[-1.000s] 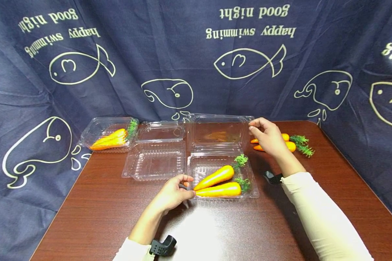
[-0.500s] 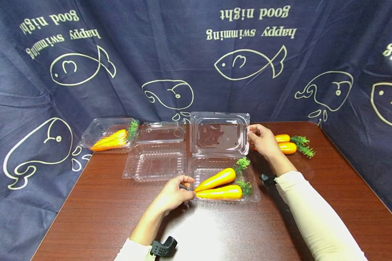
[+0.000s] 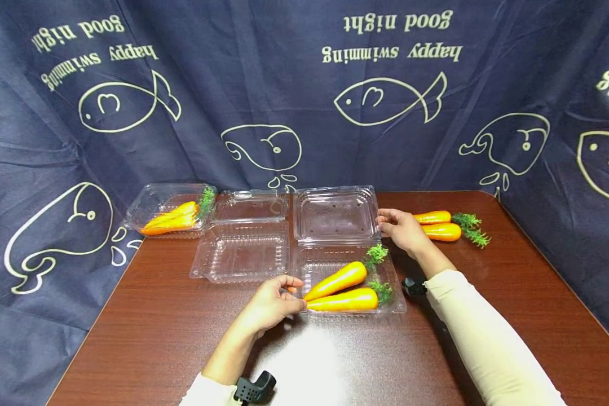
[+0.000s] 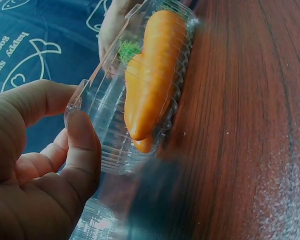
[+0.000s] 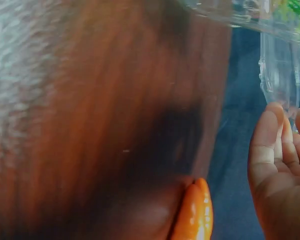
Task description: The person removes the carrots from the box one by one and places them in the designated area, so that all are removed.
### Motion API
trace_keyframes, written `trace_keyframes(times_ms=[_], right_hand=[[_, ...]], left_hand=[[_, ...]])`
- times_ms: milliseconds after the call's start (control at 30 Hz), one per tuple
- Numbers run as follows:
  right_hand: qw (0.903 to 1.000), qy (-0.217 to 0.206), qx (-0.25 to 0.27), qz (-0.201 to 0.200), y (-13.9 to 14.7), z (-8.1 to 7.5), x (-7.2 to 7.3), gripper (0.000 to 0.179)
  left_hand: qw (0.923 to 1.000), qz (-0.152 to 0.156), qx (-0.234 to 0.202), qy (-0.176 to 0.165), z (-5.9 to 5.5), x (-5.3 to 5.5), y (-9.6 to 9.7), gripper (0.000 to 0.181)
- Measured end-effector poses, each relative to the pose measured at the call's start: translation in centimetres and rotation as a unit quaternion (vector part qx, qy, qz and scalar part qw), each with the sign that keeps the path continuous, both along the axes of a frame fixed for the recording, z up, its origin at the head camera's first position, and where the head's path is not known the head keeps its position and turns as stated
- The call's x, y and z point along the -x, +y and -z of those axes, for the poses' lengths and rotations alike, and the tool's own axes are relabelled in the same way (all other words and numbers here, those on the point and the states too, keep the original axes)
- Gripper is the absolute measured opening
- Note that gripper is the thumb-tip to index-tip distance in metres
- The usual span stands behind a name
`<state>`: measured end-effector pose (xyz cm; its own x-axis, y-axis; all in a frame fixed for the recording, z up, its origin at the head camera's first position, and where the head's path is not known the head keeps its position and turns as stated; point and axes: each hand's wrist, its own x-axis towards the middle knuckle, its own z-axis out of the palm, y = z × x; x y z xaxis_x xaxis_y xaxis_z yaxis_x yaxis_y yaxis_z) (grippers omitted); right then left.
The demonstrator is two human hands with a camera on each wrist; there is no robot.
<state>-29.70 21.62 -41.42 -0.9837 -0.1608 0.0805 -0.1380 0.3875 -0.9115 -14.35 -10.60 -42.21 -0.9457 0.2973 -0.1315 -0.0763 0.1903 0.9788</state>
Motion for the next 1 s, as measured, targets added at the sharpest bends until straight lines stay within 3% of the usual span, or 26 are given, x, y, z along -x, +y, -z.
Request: trace_keyframes(times_ms=[267,467,567,733,1000], right_hand=[[0.9985,-0.049,-0.023,-0.008,0.2,1.0,0.0,0.042],[0.9973,-0.064,-0.037,-0.002,0.0,0.8,-0.2,0.041],[0.9965,-0.045,-0.067,0.019,-0.2,0.1,-0.4,0.039],[0.9895,0.033,-0.137,0.033,-0.5,-2.1,-0.9,0.035],[0.9739,0.097,-0.199,-0.048,-2.1,-6.1,-2.4,0.036]], left_hand=[[0.9999,-0.011,0.004,0.001,-0.3,-0.1,0.1,0.046],[0.9996,-0.028,-0.001,-0.001,-0.4,-0.2,0.3,0.044],[0.9995,-0.033,0.002,0.003,-0.3,-0.2,0.4,0.045],[0.9992,-0.04,0.005,0.007,-0.3,-0.1,0.6,0.045],[0.9984,-0.046,0.026,0.022,-0.4,0.0,0.6,0.046]])
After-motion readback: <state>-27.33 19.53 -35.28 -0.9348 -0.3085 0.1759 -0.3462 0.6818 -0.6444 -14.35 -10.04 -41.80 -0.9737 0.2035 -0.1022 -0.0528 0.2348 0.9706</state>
